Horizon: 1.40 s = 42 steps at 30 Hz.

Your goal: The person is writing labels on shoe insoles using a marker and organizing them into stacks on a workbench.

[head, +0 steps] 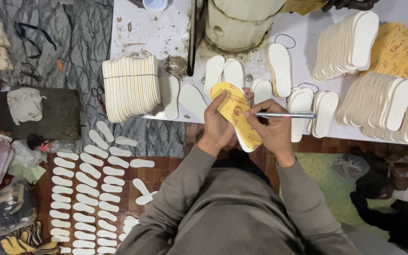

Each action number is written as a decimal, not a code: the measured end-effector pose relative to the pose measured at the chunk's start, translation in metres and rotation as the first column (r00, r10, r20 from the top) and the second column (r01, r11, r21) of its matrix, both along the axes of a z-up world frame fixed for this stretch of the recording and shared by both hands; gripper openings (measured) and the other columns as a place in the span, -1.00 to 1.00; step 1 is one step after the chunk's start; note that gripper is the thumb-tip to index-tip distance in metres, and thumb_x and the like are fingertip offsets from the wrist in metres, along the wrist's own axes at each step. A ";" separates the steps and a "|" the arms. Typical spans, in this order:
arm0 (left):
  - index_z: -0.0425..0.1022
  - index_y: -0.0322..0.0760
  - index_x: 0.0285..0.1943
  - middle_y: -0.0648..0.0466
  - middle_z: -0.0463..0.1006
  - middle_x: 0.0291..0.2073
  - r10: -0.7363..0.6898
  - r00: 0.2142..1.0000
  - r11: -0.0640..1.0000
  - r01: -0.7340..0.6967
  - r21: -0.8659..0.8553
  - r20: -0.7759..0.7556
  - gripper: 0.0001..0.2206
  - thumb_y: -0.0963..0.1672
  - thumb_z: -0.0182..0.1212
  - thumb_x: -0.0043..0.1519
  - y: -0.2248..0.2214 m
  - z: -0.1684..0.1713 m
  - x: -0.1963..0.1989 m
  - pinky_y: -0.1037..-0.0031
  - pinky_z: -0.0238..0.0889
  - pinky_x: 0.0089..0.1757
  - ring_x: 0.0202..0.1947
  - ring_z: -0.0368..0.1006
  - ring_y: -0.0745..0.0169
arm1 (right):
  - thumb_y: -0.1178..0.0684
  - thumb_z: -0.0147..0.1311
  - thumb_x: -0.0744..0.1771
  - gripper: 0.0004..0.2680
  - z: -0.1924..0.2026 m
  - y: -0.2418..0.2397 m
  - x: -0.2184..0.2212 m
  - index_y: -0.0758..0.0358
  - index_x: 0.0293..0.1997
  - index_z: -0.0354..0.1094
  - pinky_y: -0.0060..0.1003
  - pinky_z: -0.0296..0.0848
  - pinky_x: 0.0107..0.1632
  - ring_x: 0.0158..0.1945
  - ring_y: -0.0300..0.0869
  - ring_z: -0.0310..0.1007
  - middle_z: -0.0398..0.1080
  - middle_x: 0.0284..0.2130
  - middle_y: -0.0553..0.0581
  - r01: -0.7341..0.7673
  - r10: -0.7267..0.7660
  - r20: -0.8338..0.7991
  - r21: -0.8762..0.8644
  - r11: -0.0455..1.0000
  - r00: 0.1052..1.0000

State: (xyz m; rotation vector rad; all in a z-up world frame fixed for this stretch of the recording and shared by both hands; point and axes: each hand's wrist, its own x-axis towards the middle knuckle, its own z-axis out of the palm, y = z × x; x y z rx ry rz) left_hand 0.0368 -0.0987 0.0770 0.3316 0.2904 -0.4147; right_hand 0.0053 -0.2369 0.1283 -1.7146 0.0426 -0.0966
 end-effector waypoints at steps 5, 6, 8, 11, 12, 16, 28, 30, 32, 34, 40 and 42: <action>0.06 -0.34 0.46 -0.22 0.34 0.20 0.121 0.980 0.991 -0.112 0.067 -0.158 -0.22 0.27 -0.16 0.29 0.020 -0.023 -0.001 -0.13 0.09 0.26 0.28 0.26 -0.17 | 0.18 0.16 0.38 -0.93 -0.004 0.014 -0.007 0.29 -0.07 0.51 -0.16 0.54 -0.29 -0.34 0.00 0.56 0.51 -0.38 0.36 -0.101 0.097 -0.037 -0.146 0.984 0.995; 0.08 -0.29 0.46 -0.21 0.36 0.16 0.151 0.958 0.988 -0.136 0.078 -0.242 -0.15 0.35 -0.21 0.25 0.023 -0.030 -0.003 -0.06 0.14 0.24 0.22 0.32 -0.15 | 0.13 0.25 0.35 -0.89 -0.005 0.018 -0.011 0.15 -0.04 0.56 0.04 0.51 -0.09 -0.13 0.13 0.58 0.54 -0.22 0.36 -0.179 0.174 -0.045 -0.296 0.938 0.984; 0.09 -0.27 0.46 -0.20 0.36 0.16 0.191 0.942 0.980 -0.166 0.113 -0.275 -0.16 0.35 -0.24 0.25 0.033 -0.044 -0.006 -0.01 0.15 0.24 0.22 0.33 -0.14 | 0.10 0.28 0.33 -0.84 -0.012 0.032 -0.017 0.14 -0.01 0.50 0.11 0.48 -0.04 -0.08 0.21 0.54 0.51 -0.19 0.38 -0.272 0.251 -0.104 -0.357 0.894 0.962; 0.16 -0.24 0.40 -0.14 0.39 0.08 0.256 0.909 0.962 -0.207 0.177 -0.330 -0.22 0.33 -0.26 0.27 0.045 -0.062 -0.017 0.09 0.23 0.20 0.14 0.37 -0.08 | 0.08 0.27 0.31 -0.78 -0.015 0.048 -0.024 0.14 0.03 0.40 0.16 0.45 -0.03 -0.07 0.28 0.51 0.48 -0.18 0.40 -0.395 0.331 -0.220 -0.408 0.823 0.917; 0.22 -0.22 0.34 -0.10 0.43 -0.01 0.285 0.895 0.952 -0.225 0.207 -0.343 -0.27 0.32 -0.23 0.29 0.049 -0.068 -0.020 0.14 0.30 0.15 0.07 0.41 -0.04 | 0.09 0.23 0.32 -0.79 -0.014 0.053 -0.024 0.15 0.03 0.37 0.15 0.45 -0.05 -0.10 0.26 0.52 0.48 -0.19 0.39 -0.429 0.345 -0.266 -0.402 0.809 0.900; 0.08 -0.19 0.51 -0.13 0.31 0.29 0.393 0.825 0.910 -0.284 0.303 -0.406 -0.26 0.26 -0.13 0.30 0.060 -0.031 -0.025 0.22 0.12 0.28 0.28 0.27 -0.03 | 0.14 -0.05 0.40 -0.92 -0.033 0.053 -0.023 0.12 -0.03 0.32 -0.10 0.46 -0.33 -0.47 -0.02 0.45 0.34 -0.62 0.24 -0.408 0.318 -0.276 -0.389 0.826 0.907; -0.02 -0.19 0.56 -0.04 0.14 0.44 0.288 0.888 0.942 -0.195 0.274 -0.359 -0.30 0.23 -0.37 0.38 0.095 -0.041 -0.022 0.29 0.15 0.29 0.37 0.17 0.07 | 0.09 0.15 0.37 -0.84 -0.097 0.081 0.003 0.14 0.05 0.34 0.32 0.16 0.36 0.42 0.36 0.08 0.25 0.33 0.39 -0.595 0.557 -0.208 -0.295 0.748 0.804; -0.06 -0.34 0.53 -0.25 -0.03 0.45 0.275 0.951 0.751 -0.121 0.650 -0.140 -0.35 0.16 -0.29 0.42 0.093 -0.017 -0.021 -0.03 -0.04 0.34 0.46 -0.09 -0.28 | 0.09 0.14 0.39 -0.85 -0.140 0.075 0.015 0.10 0.06 0.35 0.21 0.12 0.42 0.39 0.29 0.17 0.28 0.31 0.38 -0.501 0.482 -0.151 -0.378 0.778 0.863; -0.05 -0.33 0.50 -0.24 0.02 0.38 0.238 0.967 0.640 -0.084 0.764 -0.093 -0.43 0.09 -0.24 0.44 0.097 -0.031 -0.023 -0.03 -0.02 0.32 0.44 -0.05 -0.24 | 0.13 0.12 0.39 -0.86 -0.159 0.088 0.026 0.13 0.04 0.33 0.18 0.16 0.41 0.37 0.28 0.21 0.31 0.28 0.39 -0.441 0.460 -0.079 -0.467 0.767 0.884; -0.04 -0.33 0.48 -0.22 0.07 0.32 0.183 0.982 0.516 -0.049 0.855 -0.054 -0.51 0.01 -0.18 0.46 0.094 -0.025 -0.028 -0.04 0.00 0.31 0.42 -0.01 -0.21 | 0.17 0.11 0.39 -0.88 -0.163 0.096 0.029 0.15 0.01 0.32 0.14 0.20 0.39 0.35 0.27 0.25 0.34 0.25 0.41 -0.367 0.433 -0.013 -0.552 0.749 0.901; 0.27 -0.31 0.31 -0.18 0.26 0.18 0.059 0.998 0.412 -0.010 0.911 -0.016 -0.70 -0.10 -0.19 0.47 0.078 -0.035 -0.029 0.04 0.20 0.14 0.27 0.16 -0.11 | 0.31 -0.01 0.38 -0.88 -0.083 0.053 0.064 0.27 -0.04 0.34 0.31 -0.04 0.47 0.46 0.46 -0.06 0.07 0.34 0.64 -0.217 0.154 -0.215 -0.316 0.924 0.965; 0.31 -0.30 0.23 -0.13 0.26 0.15 0.029 0.997 0.446 0.054 0.893 -0.075 -0.73 -0.09 -0.16 0.46 0.075 -0.034 -0.032 0.14 0.16 0.17 0.26 0.17 -0.02 | 0.29 0.20 0.33 -0.84 -0.133 -0.005 0.091 0.14 -0.09 0.36 -0.01 0.28 0.19 -0.01 0.04 0.35 0.31 -0.21 0.17 0.150 -0.037 0.198 -0.594 0.790 0.980</action>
